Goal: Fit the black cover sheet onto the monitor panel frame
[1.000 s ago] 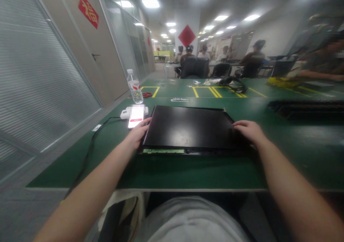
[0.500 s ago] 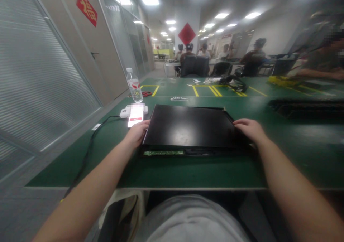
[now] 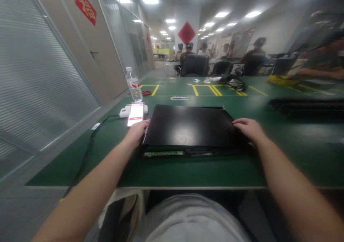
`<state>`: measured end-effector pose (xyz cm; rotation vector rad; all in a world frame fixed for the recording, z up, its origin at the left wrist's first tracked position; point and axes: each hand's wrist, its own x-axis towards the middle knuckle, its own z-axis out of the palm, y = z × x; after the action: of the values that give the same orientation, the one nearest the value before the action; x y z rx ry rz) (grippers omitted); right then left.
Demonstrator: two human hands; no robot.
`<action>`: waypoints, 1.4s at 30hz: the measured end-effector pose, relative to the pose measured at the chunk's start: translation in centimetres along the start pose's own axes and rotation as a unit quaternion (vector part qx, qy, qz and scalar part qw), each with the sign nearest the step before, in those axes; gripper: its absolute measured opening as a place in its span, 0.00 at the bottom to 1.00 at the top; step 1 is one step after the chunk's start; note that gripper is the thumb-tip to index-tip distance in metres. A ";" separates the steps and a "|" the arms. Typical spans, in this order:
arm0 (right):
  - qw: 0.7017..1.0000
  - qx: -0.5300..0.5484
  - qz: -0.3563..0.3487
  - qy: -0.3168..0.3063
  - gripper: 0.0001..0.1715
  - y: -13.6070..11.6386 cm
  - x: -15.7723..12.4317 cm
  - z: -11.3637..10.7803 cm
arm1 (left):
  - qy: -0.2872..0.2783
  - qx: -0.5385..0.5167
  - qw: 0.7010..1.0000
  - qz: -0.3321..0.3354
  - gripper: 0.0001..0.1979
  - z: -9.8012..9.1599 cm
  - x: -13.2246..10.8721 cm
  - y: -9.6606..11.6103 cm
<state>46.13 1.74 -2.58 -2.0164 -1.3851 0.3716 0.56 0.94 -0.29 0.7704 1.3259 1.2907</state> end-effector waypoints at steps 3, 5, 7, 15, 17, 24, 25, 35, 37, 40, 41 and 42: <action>1.000 -0.005 -0.010 0.006 0.11 0.2 0.1 0.1 | 0.010 0.005 1.000 0.023 0.17 -0.2 0.3 -0.1; 1.000 -0.007 -0.011 0.004 0.11 0.3 0.2 0.2 | 0.004 0.005 0.999 0.032 0.15 -0.3 0.5 -0.3; 1.000 -0.009 -0.010 0.000 0.12 0.5 0.3 0.2 | 0.001 0.000 0.999 0.032 0.12 -0.4 0.9 -0.5; 1.000 -0.007 0.021 -0.004 0.15 0.0 0.0 0.2 | -0.063 0.050 0.991 0.106 0.29 -1.3 0.8 -1.1; 1.000 0.002 0.026 -0.001 0.15 -0.1 0.0 0.3 | -0.075 0.044 0.988 0.124 0.30 -1.1 0.5 -0.9; 0.998 0.035 0.048 0.000 0.12 -0.2 0.1 0.2 | -0.083 0.044 0.972 0.213 0.26 -0.5 -0.1 -0.4; 0.998 0.039 0.052 0.003 0.11 -0.2 0.1 0.2 | -0.082 0.049 0.969 0.229 0.26 -0.6 -0.1 -0.4; 0.940 0.331 0.080 0.018 0.10 0.2 0.7 -0.1 | -0.047 0.049 0.955 0.288 0.25 -1.3 0.6 -0.6; 0.914 0.401 0.063 -0.013 0.12 -0.2 0.4 -0.9 | -0.023 0.035 0.961 0.273 0.23 -1.6 0.7 -0.3; 0.871 0.485 0.054 -0.053 0.12 -1.0 -0.5 -1.9 | 0.006 0.006 0.972 0.235 0.19 -1.7 0.5 0.2; 0.857 0.509 0.066 -0.047 0.10 -1.2 -0.8 -2.1 | 0.008 -0.001 0.975 0.224 0.18 -1.6 0.4 0.3; 0.845 0.526 0.080 -0.051 0.10 -1.4 -1.1 -2.2 | 0.005 -0.004 0.976 0.215 0.18 -1.5 0.3 0.4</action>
<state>45.96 0.29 -0.13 -1.1697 -0.7458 1.0551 -1.00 0.91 -0.19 1.0873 1.1983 1.6385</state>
